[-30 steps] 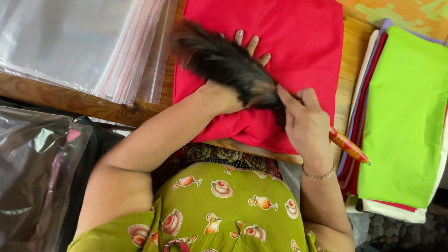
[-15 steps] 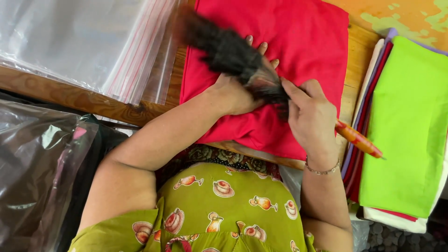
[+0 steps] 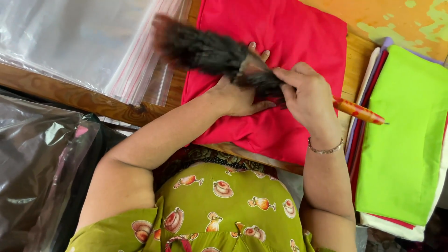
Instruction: The person folds a red cloth on a wooden table, smooths it with hands, and brushes it with a feather duster. The person then places the folded cloth into a clear plastic bag and seals it.
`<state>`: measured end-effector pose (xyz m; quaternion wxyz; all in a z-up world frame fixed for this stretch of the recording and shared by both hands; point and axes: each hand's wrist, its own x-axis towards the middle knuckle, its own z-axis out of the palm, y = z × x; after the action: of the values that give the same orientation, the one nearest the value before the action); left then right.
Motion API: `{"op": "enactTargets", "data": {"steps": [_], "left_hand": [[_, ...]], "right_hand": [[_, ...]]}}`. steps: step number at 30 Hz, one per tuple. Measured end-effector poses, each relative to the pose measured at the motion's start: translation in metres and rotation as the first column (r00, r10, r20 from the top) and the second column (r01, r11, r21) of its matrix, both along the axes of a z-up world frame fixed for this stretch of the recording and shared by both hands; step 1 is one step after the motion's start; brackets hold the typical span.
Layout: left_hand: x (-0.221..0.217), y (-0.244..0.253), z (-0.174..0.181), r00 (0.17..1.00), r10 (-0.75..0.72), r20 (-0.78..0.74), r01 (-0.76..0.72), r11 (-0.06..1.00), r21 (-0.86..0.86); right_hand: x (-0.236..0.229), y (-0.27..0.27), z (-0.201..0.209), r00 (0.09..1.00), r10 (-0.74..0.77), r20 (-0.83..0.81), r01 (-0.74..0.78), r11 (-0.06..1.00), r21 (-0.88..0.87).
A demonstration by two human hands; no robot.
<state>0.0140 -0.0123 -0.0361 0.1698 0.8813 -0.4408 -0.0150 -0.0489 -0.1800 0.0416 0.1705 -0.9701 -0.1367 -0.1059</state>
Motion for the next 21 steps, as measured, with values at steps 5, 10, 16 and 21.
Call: {"op": "enactTargets", "data": {"steps": [5, 10, 16, 21], "left_hand": [[0.006, 0.007, 0.013, 0.999, -0.038, -0.022, 0.038, 0.999, 0.001], [0.029, 0.012, 0.036, 0.972, -0.014, -0.235, 0.072, 0.968, 0.240], [0.046, -0.006, 0.073, 0.960, 0.239, -0.146, -0.214, 0.962, 0.167], [0.060, -0.020, 0.021, 0.940, 0.341, -0.003, -0.340, 0.938, 0.067]], "right_hand": [[0.026, -0.057, -0.042, 0.976, -0.216, -0.020, 0.212, 0.970, -0.116], [0.022, -0.111, -0.063, 0.926, -0.357, -0.121, 0.367, 0.927, 0.078], [0.016, -0.096, -0.048, 0.932, -0.360, -0.043, 0.363, 0.923, 0.126], [0.013, -0.067, -0.044, 0.948, -0.311, -0.064, 0.313, 0.949, 0.027]]}}
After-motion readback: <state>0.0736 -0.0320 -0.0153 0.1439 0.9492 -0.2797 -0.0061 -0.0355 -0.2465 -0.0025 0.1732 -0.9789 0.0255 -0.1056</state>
